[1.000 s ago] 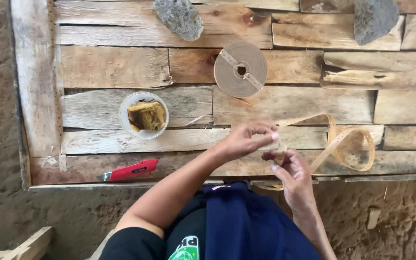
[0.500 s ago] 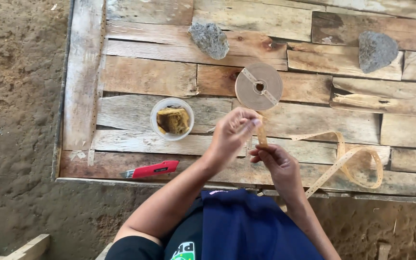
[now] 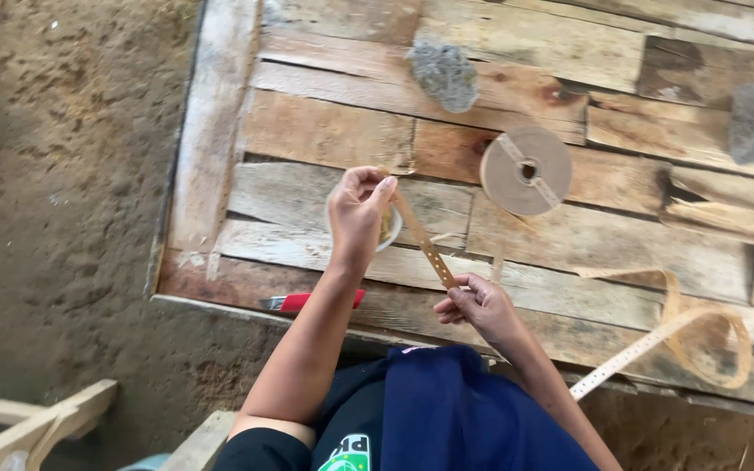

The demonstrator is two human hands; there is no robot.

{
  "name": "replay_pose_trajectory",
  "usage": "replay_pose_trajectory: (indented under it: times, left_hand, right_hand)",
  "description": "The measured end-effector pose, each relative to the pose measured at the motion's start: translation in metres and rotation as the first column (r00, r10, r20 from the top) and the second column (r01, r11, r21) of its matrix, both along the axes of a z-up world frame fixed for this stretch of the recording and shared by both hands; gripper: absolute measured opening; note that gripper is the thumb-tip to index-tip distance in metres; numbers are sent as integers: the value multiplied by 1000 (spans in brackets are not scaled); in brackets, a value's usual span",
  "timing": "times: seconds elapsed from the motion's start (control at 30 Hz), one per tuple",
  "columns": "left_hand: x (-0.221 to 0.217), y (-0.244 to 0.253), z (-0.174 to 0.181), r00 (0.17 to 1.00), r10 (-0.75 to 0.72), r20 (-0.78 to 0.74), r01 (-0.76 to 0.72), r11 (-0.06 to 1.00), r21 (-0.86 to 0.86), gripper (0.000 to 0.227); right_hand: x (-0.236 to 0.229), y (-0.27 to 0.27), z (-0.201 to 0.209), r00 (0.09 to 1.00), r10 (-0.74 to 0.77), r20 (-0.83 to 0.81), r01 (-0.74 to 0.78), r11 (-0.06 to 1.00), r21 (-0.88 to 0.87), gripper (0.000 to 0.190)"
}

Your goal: Applying adhesive to veneer tape and attaching it to the edges of wooden planks in a workshop.

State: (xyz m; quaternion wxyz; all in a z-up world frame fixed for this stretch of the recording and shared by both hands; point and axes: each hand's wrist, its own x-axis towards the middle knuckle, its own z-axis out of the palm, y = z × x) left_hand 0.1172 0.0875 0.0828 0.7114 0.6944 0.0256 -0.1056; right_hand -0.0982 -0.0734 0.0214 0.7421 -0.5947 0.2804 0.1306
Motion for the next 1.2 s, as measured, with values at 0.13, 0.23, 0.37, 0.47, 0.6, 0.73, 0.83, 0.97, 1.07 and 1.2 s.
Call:
replay_pose_trajectory:
  times: [0.13,0.23,0.37,0.47,0.6,0.73,0.83,0.97,1.07,1.2]
  left_hand:
    - [9,39,-9,983,140,116,-150,985,90,19]
    - [13,51,-30,954,166,251,-198,974,107,16]
    - [15,57,-44,928,161,337,-253,935,248,18]
    - [21,58,-56,926,162,341,-251,939,237,19]
    - [24,61,-75,944,160,289,-231,945,231,15]
    - [37,73,-35,938,183,294,-228,966,125,12]
    - [46,84,23,799,175,576,-303,944,132,15]
    - [44,84,109,618,135,775,-309,948,80,12]
    - [39,67,138,625,59,779,-203,975,90,11]
    - [37,33,130,721,-36,692,44,999,6,12]
  right_hand:
    - [38,3,29,961,255,-109,-277,861,-428,38]
    - [80,19,52,930,359,80,-134,532,-836,50]
    - [156,42,50,826,516,225,-2,402,-916,71]
    - [205,65,48,841,541,-26,-207,277,-938,87]
    - [226,76,38,802,509,-313,-398,64,-915,101]
    - [221,73,34,795,529,-297,-383,57,-922,108]
    - [217,72,22,795,533,-290,-340,-5,-940,110]
    - [213,70,16,780,616,-108,-114,-30,-993,98]
    - [195,63,12,705,684,186,104,160,-982,49]
    - [148,45,43,809,300,506,-31,881,-472,21]
